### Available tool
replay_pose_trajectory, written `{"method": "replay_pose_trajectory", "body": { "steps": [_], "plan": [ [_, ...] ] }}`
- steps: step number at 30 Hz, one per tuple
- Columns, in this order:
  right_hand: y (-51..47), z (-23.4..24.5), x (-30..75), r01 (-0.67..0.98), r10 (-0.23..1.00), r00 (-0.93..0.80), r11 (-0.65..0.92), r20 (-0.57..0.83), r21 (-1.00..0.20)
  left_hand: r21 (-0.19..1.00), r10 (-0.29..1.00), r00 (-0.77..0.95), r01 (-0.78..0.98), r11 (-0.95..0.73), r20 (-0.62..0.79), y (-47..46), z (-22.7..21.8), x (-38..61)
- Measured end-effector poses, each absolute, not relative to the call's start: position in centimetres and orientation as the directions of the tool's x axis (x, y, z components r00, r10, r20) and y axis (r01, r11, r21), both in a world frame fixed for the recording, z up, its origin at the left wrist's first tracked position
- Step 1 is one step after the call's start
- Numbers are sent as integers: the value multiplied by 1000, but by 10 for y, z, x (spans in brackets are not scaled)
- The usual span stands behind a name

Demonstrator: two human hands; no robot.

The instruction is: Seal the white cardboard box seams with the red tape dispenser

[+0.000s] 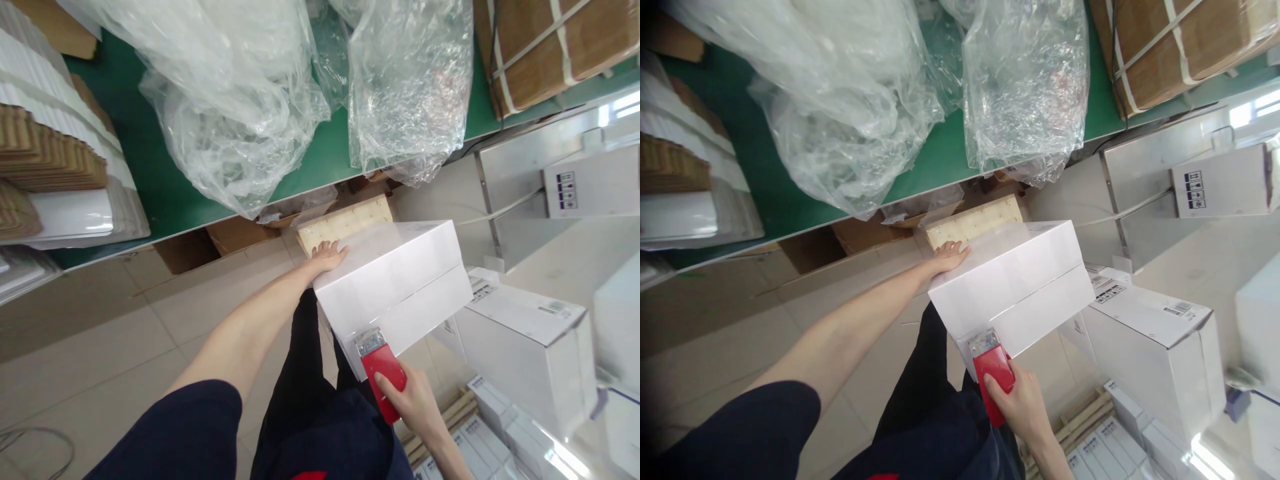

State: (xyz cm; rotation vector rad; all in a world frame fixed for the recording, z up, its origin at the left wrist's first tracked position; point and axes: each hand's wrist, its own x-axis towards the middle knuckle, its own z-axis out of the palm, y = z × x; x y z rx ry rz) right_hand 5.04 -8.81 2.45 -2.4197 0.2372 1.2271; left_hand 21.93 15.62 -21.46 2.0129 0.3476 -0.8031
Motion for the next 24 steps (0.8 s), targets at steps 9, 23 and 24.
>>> {"method": "replay_pose_trajectory", "body": {
  "steps": [9,23,24],
  "plan": [
    [-98,25,55,-363,65,596,-867,-800,-341,811,-208,978,-115,-574,-9,129,-84,157],
    [-263,49,-72,-390,165,581,-803,-797,-450,637,-582,787,-345,-689,-203,47,-73,102],
    [-280,49,-84,-390,164,567,-809,-807,-439,620,-583,791,-366,-694,-184,43,-75,100]
  ]
}}
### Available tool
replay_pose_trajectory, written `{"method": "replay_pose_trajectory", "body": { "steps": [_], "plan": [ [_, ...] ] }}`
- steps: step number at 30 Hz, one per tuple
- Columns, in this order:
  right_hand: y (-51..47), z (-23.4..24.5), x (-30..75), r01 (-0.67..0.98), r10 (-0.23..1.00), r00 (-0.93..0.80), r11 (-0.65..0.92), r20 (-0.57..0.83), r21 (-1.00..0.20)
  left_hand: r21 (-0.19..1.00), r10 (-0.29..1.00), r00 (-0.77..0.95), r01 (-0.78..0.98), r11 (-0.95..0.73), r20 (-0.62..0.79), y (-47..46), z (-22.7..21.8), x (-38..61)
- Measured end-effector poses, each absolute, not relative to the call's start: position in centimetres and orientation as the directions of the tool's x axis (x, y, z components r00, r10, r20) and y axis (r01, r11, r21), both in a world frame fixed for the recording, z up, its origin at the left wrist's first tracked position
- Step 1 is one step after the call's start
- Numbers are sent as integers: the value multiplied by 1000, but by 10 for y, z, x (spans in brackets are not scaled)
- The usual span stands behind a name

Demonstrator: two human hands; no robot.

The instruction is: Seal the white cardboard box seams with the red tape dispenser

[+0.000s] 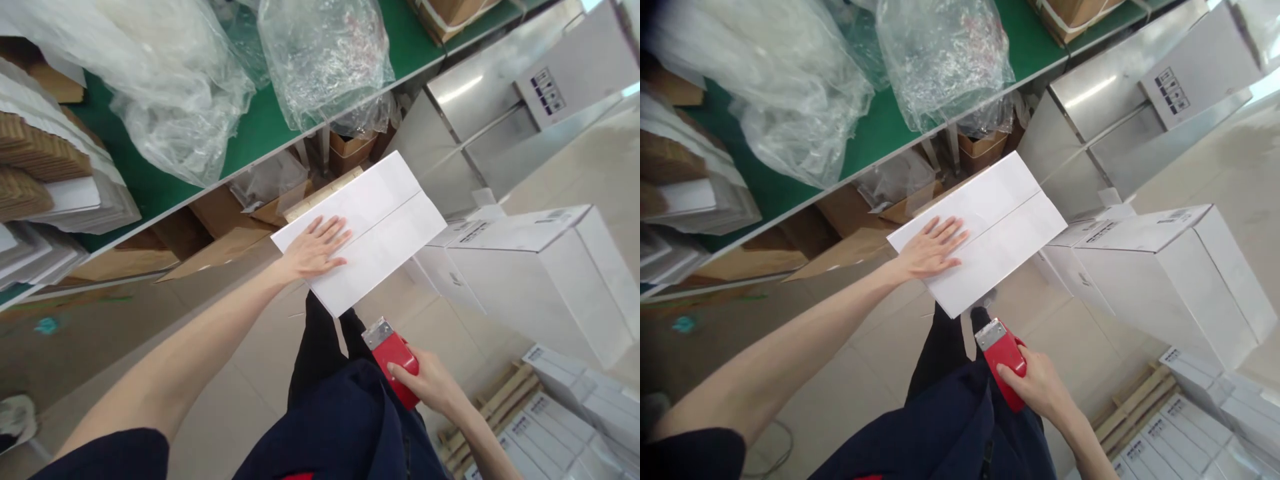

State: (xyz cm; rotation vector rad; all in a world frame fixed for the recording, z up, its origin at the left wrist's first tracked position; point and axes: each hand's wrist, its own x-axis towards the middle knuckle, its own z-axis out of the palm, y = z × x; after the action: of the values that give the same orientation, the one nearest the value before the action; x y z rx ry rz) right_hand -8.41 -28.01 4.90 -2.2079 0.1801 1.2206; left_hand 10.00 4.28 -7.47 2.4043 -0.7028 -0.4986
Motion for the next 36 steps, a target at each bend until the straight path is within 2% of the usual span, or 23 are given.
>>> {"method": "replay_pose_trajectory", "body": {
  "steps": [4,9,15,17,18,19,20,21,23,26,29,32,36],
  "plan": [
    [-321,43,-113,-388,162,531,-826,-832,-409,521,-588,800,-454,-723,-119,32,-83,96],
    [-311,-1,-105,-388,87,543,-856,-835,-342,453,-570,806,-452,-768,-162,25,-86,98],
    [-275,-70,-69,-439,67,552,-824,-831,-358,498,-507,834,-351,-793,-220,15,-76,98],
    [-264,-72,-58,-453,73,564,-806,-822,-382,565,-418,872,-217,-796,-254,3,-62,89],
    [-259,-68,-53,-462,72,574,-794,-816,-395,649,-324,905,-73,-757,-276,-5,-54,81],
    [-256,-63,-50,-472,67,586,-782,-807,-407,730,-214,926,89,-677,-311,-16,-46,69],
    [-253,-57,-47,-482,59,601,-769,-797,-419,816,-73,929,278,-506,-362,-29,-38,54],
    [-251,-50,-44,-492,48,616,-756,-786,-432,873,88,893,451,-187,-442,-42,-32,36],
    [-248,-36,-43,-511,21,647,-730,-762,-454,846,158,834,533,19,-529,-70,-23,-6],
    [-246,-19,-44,-531,-19,683,-700,-730,-478,706,85,717,647,289,-692,-103,-26,-61],
    [-243,-5,-49,-536,-40,703,-686,-710,-492,555,14,632,669,494,-775,-118,-45,-85],
    [-245,9,-62,-537,-58,715,-684,-696,-494,511,109,591,574,640,-800,-121,-71,-79],
    [-259,28,-95,-555,-110,711,-694,-694,-458,493,204,539,469,733,-817,-119,-93,-66]
  ]
}}
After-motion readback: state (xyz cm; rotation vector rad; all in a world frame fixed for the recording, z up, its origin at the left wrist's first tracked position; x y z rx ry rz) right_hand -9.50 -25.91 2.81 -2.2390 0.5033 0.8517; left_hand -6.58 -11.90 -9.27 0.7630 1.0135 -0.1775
